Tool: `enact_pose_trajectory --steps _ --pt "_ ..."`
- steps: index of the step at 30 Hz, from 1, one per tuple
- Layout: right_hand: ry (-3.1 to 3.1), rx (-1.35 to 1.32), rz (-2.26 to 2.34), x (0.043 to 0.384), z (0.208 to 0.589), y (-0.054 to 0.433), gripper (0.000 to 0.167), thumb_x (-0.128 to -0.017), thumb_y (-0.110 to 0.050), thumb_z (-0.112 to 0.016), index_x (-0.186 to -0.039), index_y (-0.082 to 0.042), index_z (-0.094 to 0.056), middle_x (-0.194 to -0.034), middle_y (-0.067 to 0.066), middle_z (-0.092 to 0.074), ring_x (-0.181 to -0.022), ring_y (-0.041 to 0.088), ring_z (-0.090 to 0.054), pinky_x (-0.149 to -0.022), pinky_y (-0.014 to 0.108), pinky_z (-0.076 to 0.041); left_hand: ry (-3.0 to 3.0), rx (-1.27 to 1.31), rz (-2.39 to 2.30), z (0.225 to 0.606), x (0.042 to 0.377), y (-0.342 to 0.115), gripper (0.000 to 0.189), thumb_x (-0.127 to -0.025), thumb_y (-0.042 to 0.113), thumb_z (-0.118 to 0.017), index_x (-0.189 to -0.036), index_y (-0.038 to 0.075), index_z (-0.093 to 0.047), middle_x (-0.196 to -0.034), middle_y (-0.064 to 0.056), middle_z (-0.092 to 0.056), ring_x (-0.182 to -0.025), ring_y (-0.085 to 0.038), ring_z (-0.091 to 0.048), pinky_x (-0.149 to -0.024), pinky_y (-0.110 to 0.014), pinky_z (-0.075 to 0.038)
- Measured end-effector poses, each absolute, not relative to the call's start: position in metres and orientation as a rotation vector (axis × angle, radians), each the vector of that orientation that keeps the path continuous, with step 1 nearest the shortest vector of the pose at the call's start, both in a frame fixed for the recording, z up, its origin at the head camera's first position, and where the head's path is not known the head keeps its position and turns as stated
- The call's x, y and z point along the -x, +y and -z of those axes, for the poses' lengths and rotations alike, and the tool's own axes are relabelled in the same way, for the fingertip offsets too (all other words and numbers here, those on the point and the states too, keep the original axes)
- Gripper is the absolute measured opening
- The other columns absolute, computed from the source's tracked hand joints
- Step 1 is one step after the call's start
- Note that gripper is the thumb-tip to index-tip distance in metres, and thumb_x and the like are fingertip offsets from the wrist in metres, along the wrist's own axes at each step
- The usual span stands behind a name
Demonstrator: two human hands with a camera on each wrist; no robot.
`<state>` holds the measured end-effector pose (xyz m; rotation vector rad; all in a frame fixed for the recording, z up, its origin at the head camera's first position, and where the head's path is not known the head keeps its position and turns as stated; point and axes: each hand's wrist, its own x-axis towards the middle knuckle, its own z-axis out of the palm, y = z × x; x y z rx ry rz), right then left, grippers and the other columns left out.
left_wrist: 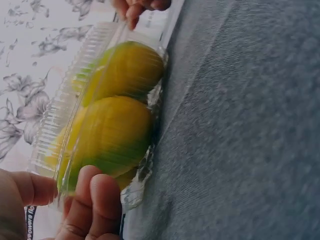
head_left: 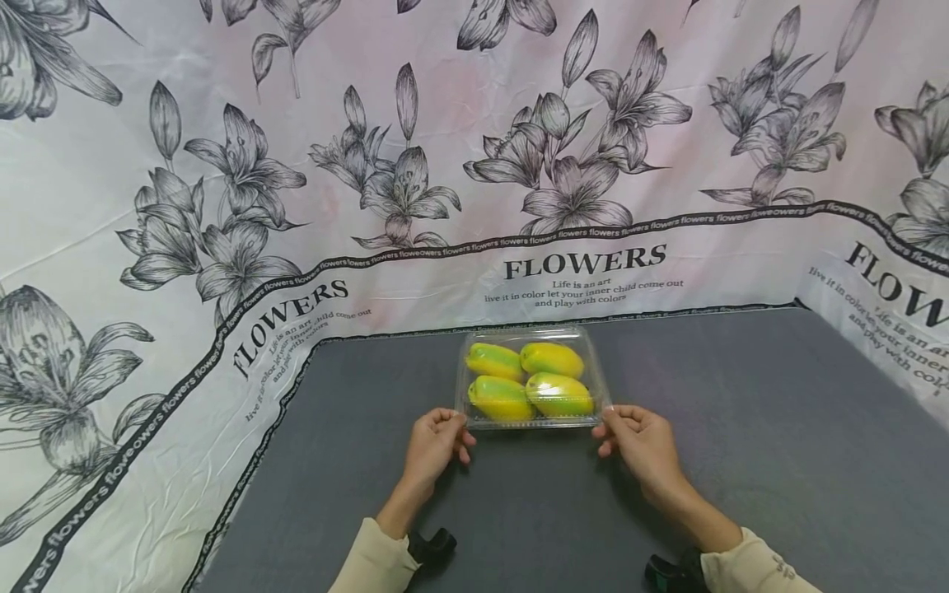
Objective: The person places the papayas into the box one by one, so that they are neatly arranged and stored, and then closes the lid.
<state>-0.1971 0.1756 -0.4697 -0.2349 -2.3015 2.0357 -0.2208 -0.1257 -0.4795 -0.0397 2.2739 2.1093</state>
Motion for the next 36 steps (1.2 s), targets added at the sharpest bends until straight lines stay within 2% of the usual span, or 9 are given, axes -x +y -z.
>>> enact_pose_trajectory --steps 2,6,9,11,20,29,36 --pt "-2.307 0.244 -2.036 0.1968 0.4692 0.1763 0.038 -0.105 -0.02 -0.057 -0.128 0.01 -0.057 -0.077 -0.006 -0.076 -0.058 0.009 -0.068 -0.063 0.018 -0.05 2.276 0.023 -2.123 0.4802 0.2207 -0.1246 0.024 -0.102 0.019 -0.061 -0.109 -0.004 -0.061 -0.072 -0.004 -0.07 -0.05 -0.012 -0.059 -0.058 -0.032 -0.057" --pt "-2.329 0.256 -2.025 0.1963 0.468 0.1771 0.04 -0.105 -0.022 -0.058 -0.13 0.009 -0.057 -0.082 -0.002 -0.079 -0.061 0.01 -0.071 -0.064 0.019 -0.048 2.291 0.026 -2.153 0.482 0.2206 -0.1228 0.021 -0.102 0.017 -0.06 -0.107 -0.004 -0.06 -0.074 -0.005 -0.072 -0.05 -0.013 -0.059 -0.061 -0.032 -0.057" --pt "-2.341 0.252 -2.014 0.196 0.4674 0.1772 0.041 -0.105 -0.022 -0.058 -0.131 0.009 -0.057 -0.086 0.0 -0.08 -0.061 0.011 -0.072 -0.073 0.017 -0.051 2.333 0.04 -2.146 0.4834 0.221 -0.1217 0.017 -0.102 0.015 -0.059 -0.104 -0.002 -0.06 -0.073 -0.004 -0.073 -0.05 -0.013 -0.059 -0.061 -0.031 -0.056" --pt "-2.345 0.251 -2.01 0.196 0.4678 0.1773 0.041 -0.105 -0.023 -0.058 -0.131 0.009 -0.058 -0.087 0.001 -0.08 -0.061 0.012 -0.071 -0.074 0.017 -0.052 2.362 0.055 -2.138 0.4839 0.2212 -0.1209 0.014 -0.101 0.014 -0.059 -0.102 0.0 -0.061 -0.071 -0.003 -0.072 -0.049 -0.013 -0.058 -0.06 -0.03 -0.055" --pt "-2.33 0.261 -2.028 0.1953 0.4687 0.1775 0.039 -0.104 -0.021 -0.058 -0.129 0.01 -0.059 -0.085 0.0 -0.08 -0.058 0.012 -0.068 -0.073 0.017 -0.055 2.415 0.147 -2.114 0.4795 0.2218 -0.1184 0.004 -0.096 0.005 -0.059 -0.094 0.002 -0.059 -0.068 0.0 -0.07 -0.052 -0.012 -0.053 -0.056 -0.029 -0.047" --pt "-2.362 0.299 -2.011 0.1945 0.4673 0.1776 0.036 -0.103 -0.021 -0.059 -0.124 0.008 -0.063 -0.079 -0.008 -0.078 -0.057 0.01 -0.067 -0.071 0.016 -0.052 2.347 0.187 -2.137 0.4786 0.2214 -0.1201 0.004 -0.093 0.007 -0.059 -0.089 0.008 -0.058 -0.063 0.006 -0.065 -0.051 -0.01 -0.05 -0.054 -0.026 -0.045" --pt "-2.358 0.318 -2.06 0.1939 0.4654 0.1775 0.033 -0.103 -0.017 -0.058 -0.123 0.009 -0.062 -0.078 -0.003 -0.077 -0.055 0.01 -0.064 -0.073 0.02 -0.055 2.308 0.177 -2.158 0.4801 0.2203 -0.1213 0.01 -0.086 0.003 -0.056 -0.079 0.01 -0.055 -0.06 0.003 -0.061 -0.051 -0.009 -0.052 -0.053 -0.023 -0.046"
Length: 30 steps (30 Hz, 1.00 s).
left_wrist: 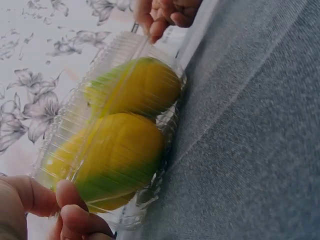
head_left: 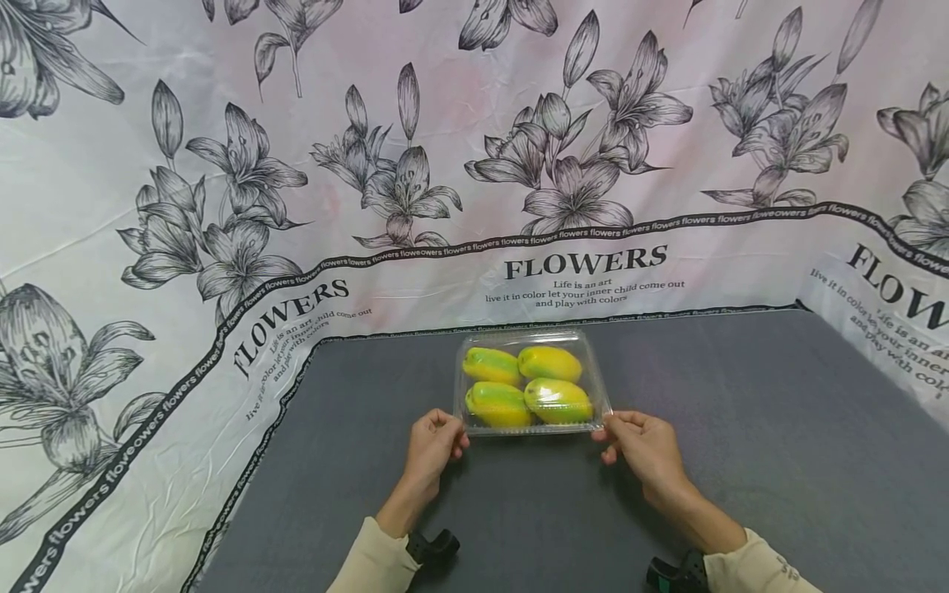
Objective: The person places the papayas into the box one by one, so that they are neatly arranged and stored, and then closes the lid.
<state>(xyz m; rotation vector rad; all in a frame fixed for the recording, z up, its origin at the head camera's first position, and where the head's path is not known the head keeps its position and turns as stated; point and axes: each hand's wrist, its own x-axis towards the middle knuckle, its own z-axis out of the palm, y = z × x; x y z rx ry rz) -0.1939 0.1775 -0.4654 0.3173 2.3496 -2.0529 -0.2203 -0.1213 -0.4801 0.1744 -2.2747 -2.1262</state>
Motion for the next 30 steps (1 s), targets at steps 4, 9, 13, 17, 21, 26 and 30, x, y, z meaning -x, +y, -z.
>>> enact_pose_trajectory --steps 4,9,13,17,21,26,30 --pt "2.332 -0.315 2.064 0.194 0.466 0.178 0.033 -0.102 -0.014 -0.058 -0.124 0.01 -0.061 -0.077 -0.003 -0.076 -0.054 0.011 -0.064 -0.071 0.022 -0.057 -2.282 -0.181 2.148 0.479 0.22 -0.121 0.012 -0.085 0.002 -0.056 -0.076 0.01 -0.053 -0.059 0.003 -0.06 -0.05 -0.008 -0.052 -0.052 -0.022 -0.046" --pt "2.298 -0.335 2.086 0.194 0.466 0.177 0.032 -0.102 -0.012 -0.057 -0.124 0.012 -0.059 -0.074 -0.003 -0.075 -0.053 0.009 -0.063 -0.066 0.024 -0.058 -2.292 -0.217 2.178 0.476 0.22 -0.121 0.011 -0.083 0.003 -0.056 -0.075 0.01 -0.053 -0.057 0.003 -0.059 -0.049 -0.007 -0.05 -0.049 -0.021 -0.045" --pt "2.279 -0.343 2.093 0.195 0.465 0.177 0.031 -0.102 -0.012 -0.057 -0.122 0.012 -0.059 -0.072 -0.004 -0.073 -0.052 0.009 -0.062 -0.063 0.026 -0.058 -2.312 -0.238 2.183 0.472 0.219 -0.121 0.012 -0.083 0.004 -0.056 -0.075 0.011 -0.052 -0.057 0.003 -0.058 -0.048 -0.007 -0.05 -0.048 -0.021 -0.045" --pt "2.284 -0.32 2.07 0.194 0.463 0.178 0.031 -0.102 -0.015 -0.058 -0.118 0.011 -0.062 -0.073 -0.004 -0.072 -0.052 0.01 -0.061 -0.065 0.029 -0.06 -2.299 -0.239 2.182 0.469 0.218 -0.121 0.017 -0.084 0.004 -0.055 -0.071 0.013 -0.049 -0.056 0.003 -0.056 -0.049 -0.009 -0.049 -0.049 -0.022 -0.045" --pt "2.27 -0.298 2.067 0.195 0.46 0.179 0.029 -0.102 -0.017 -0.059 -0.113 0.008 -0.064 -0.074 -0.003 -0.071 -0.051 0.011 -0.06 -0.065 0.032 -0.061 -2.283 -0.213 2.156 0.47 0.217 -0.122 0.021 -0.085 0.004 -0.054 -0.067 0.013 -0.047 -0.055 0.001 -0.055 -0.049 -0.011 -0.05 -0.049 -0.024 -0.046" --pt "2.258 -0.304 2.065 0.195 0.461 0.179 0.026 -0.101 -0.017 -0.059 -0.109 0.007 -0.064 -0.073 -0.003 -0.07 -0.05 0.012 -0.06 -0.063 0.034 -0.061 -2.308 -0.181 2.074 0.474 0.217 -0.121 0.023 -0.086 0.004 -0.052 -0.065 0.012 -0.047 -0.057 -0.001 -0.054 -0.05 -0.013 -0.049 -0.049 -0.024 -0.044" --pt "2.25 -0.319 2.064 0.196 0.462 0.18 0.024 -0.101 -0.018 -0.06 -0.106 0.005 -0.064 -0.072 -0.003 -0.069 -0.05 0.011 -0.058 -0.059 0.032 -0.058 -2.353 -0.165 1.99 0.476 0.216 -0.121 0.024 -0.086 0.006 -0.05 -0.064 0.012 -0.046 -0.058 -0.001 -0.052 -0.05 -0.013 -0.045 -0.048 -0.024 -0.042"
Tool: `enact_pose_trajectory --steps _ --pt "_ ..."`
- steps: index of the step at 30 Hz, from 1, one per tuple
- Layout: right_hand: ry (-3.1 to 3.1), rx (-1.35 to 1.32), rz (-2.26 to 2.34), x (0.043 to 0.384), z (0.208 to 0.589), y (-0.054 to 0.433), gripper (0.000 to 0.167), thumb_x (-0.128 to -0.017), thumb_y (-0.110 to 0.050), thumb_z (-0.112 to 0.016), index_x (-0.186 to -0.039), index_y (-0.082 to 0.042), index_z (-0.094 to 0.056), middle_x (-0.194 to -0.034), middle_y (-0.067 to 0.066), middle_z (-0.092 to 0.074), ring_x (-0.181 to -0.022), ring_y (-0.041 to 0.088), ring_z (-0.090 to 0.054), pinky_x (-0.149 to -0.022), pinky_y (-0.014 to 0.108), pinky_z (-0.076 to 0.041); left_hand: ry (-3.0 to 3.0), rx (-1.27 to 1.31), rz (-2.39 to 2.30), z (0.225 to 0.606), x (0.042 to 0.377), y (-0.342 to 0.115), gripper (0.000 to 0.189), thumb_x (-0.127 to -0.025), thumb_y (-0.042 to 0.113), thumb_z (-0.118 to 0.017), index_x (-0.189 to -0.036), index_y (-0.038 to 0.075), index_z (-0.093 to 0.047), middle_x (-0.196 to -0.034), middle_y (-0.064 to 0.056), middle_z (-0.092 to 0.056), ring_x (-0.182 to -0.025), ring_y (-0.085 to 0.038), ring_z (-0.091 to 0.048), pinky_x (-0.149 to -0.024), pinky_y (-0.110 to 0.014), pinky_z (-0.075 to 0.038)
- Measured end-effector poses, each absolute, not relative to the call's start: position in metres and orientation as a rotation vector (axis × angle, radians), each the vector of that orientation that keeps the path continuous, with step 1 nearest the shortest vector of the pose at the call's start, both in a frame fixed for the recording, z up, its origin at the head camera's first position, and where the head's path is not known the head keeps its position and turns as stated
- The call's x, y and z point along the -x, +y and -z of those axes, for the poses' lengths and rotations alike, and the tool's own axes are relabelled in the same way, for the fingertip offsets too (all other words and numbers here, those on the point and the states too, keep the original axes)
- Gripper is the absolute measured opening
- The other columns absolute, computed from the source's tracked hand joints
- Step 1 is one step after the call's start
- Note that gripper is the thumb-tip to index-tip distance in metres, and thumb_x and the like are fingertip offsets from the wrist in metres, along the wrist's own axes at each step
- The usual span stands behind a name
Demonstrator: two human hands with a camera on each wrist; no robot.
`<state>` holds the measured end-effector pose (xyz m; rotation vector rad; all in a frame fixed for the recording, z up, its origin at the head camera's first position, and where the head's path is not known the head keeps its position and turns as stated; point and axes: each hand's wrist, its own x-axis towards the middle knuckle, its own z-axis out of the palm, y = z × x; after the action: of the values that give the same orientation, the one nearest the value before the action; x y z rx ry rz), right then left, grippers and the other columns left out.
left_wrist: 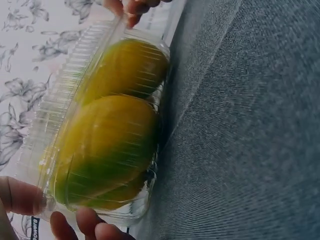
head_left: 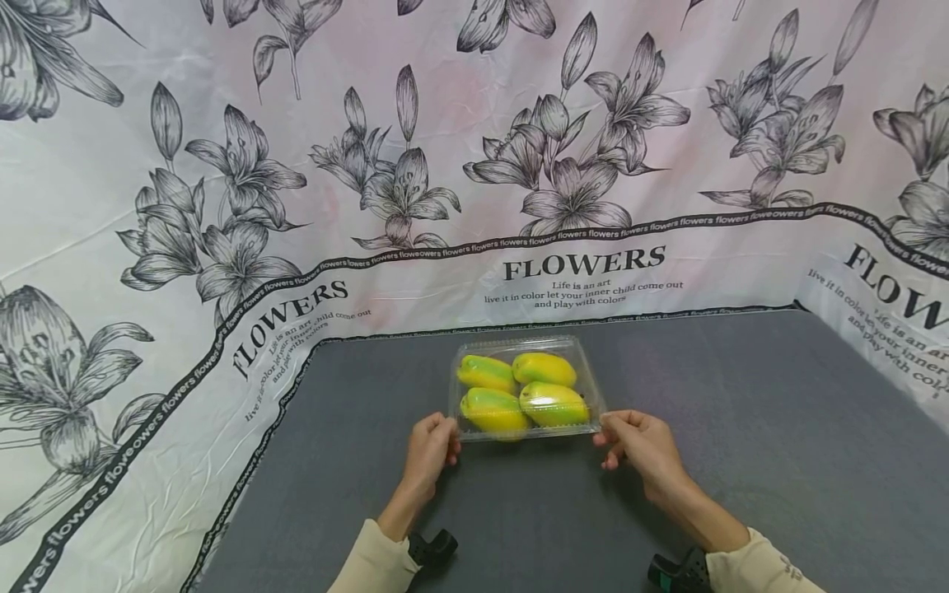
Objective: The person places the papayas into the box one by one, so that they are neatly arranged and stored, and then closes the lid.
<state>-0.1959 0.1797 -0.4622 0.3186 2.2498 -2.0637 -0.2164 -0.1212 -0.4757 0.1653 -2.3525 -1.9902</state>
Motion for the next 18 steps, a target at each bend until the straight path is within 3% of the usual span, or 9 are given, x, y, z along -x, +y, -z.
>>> enact_pose_trajectory --steps 10,18 --pt "2.158 -0.361 2.074 0.198 0.459 0.187 0.037 -0.104 -0.032 -0.052 -0.12 0.001 -0.054 -0.075 -0.004 -0.065 -0.054 0.011 -0.06 -0.06 0.032 -0.056 -2.39 -0.131 1.95 0.479 0.217 -0.126 0.02 -0.092 0.011 -0.047 -0.072 0.008 -0.05 -0.061 -0.006 -0.056 -0.047 -0.015 -0.045 -0.046 -0.027 -0.042" --pt "2.254 -0.37 2.093 0.204 0.451 0.198 0.05 -0.107 -0.04 -0.047 -0.133 0.002 -0.046 -0.095 -0.008 -0.065 -0.074 0.006 -0.067 -0.068 0.029 -0.058 -2.245 -0.225 1.891 0.477 0.223 -0.131 0.012 -0.093 0.01 -0.046 -0.082 0.008 -0.052 -0.066 -0.01 -0.059 -0.051 -0.016 -0.049 -0.051 -0.027 -0.046"
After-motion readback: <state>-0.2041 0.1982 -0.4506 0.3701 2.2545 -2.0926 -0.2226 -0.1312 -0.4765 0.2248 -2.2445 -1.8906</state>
